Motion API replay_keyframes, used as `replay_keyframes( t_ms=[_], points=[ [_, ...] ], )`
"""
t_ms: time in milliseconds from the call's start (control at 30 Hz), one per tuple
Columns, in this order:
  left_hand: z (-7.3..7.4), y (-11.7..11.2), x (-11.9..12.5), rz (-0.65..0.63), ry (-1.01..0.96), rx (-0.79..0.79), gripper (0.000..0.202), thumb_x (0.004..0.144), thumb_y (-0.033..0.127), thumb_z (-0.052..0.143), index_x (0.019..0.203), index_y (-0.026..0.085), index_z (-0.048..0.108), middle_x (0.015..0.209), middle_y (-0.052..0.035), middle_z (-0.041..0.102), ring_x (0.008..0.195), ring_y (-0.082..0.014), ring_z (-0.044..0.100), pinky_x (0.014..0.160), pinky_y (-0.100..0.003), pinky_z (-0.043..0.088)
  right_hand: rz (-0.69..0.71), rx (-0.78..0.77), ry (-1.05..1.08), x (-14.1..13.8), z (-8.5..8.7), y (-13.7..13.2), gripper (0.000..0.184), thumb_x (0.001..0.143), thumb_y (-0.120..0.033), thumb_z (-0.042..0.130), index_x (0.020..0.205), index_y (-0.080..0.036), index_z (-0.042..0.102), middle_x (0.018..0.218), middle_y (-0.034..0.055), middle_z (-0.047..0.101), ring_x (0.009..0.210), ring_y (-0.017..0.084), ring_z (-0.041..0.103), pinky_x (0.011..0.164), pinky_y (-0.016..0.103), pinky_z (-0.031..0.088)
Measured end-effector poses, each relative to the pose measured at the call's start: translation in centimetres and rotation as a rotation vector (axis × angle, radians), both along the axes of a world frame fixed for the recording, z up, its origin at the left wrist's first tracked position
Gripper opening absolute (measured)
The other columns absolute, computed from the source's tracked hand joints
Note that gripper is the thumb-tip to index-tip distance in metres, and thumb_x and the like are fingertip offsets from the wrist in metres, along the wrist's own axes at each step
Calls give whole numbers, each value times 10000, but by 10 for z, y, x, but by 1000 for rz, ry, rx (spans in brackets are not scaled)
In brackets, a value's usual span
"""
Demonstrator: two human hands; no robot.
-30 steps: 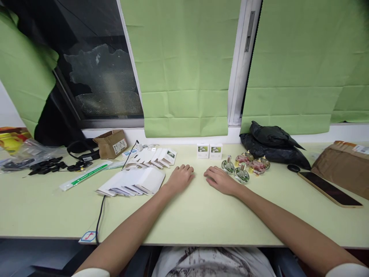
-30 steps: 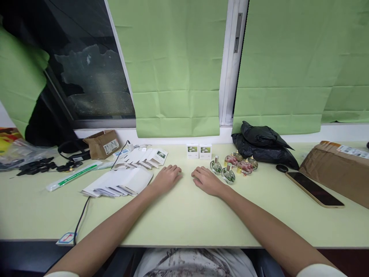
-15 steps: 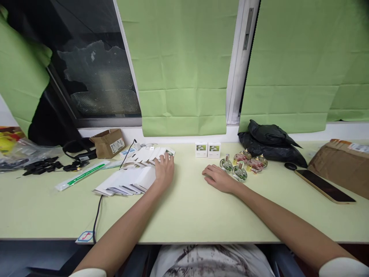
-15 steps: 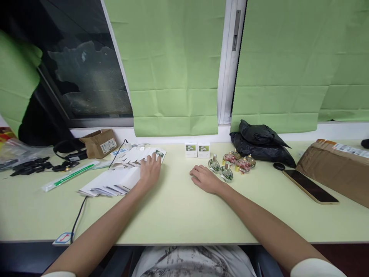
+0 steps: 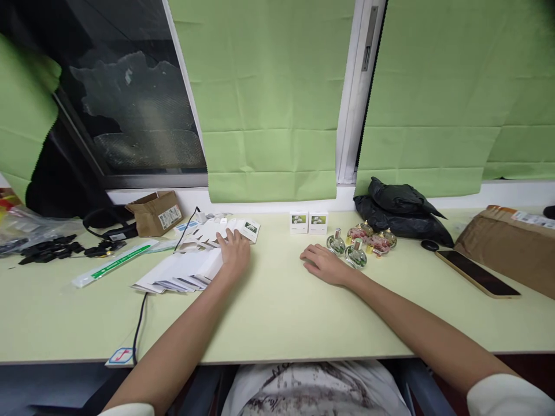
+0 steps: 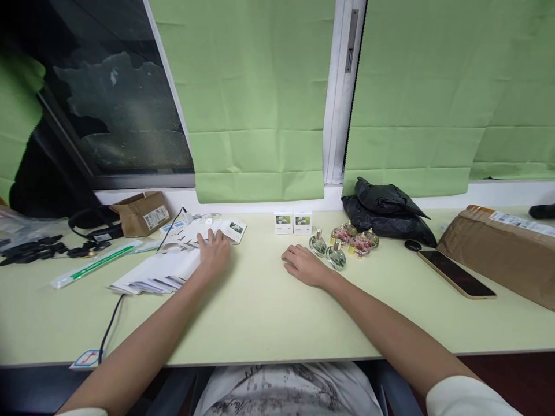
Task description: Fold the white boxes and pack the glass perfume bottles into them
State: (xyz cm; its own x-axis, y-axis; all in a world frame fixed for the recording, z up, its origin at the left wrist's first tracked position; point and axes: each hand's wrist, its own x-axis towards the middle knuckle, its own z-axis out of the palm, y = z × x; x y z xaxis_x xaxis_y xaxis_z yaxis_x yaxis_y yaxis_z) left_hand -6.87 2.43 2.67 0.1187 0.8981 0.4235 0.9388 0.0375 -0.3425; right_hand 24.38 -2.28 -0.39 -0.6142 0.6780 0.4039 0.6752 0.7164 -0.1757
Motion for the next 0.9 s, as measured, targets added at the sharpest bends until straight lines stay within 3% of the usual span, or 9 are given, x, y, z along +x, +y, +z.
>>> replay_keyframes(
  t_ms=[200,333,500,700,900],
  points=[
    [0,-4,7,-86,-34,46,492,904,55,397,1310,83,675,1451,-240,551,1382,-435,431,1167,-679,219,0,5,-9,0,2,-1,202,1049,-270,484,1194,-223,616,1164,97,633,1070,258,560,978,439,466],
    [-1,-8,20,-211,-153,83,439,986,123,360,1322,91,641,1440,-220,560,1289,-382,505,1152,-586,304,13,15,-12,-1,3,-2,203,1043,-265,493,1194,-224,622,1155,104,636,1051,260,565,963,439,472],
    [-1,-15,40,-416,-291,62,439,1083,335,313,1192,123,683,1234,-185,668,1138,-332,580,966,-443,466,-20,-14,46,2,2,0,212,1041,-272,504,1214,-227,617,1156,104,648,1090,263,577,990,435,472],
    [0,-28,54,-615,-382,10,459,1090,375,340,964,187,739,1033,-130,730,989,-290,620,871,-418,486,-100,-92,176,5,-1,3,245,1056,-276,472,1263,-212,588,1169,111,683,1132,247,603,998,413,480],
    [-4,-34,57,-824,-467,-103,449,1088,403,372,913,226,747,937,-95,735,1012,-257,619,845,-370,509,-220,-192,340,2,-3,8,245,1074,-335,424,1248,-220,552,1078,78,723,1033,231,655,928,378,492]
  ],
)
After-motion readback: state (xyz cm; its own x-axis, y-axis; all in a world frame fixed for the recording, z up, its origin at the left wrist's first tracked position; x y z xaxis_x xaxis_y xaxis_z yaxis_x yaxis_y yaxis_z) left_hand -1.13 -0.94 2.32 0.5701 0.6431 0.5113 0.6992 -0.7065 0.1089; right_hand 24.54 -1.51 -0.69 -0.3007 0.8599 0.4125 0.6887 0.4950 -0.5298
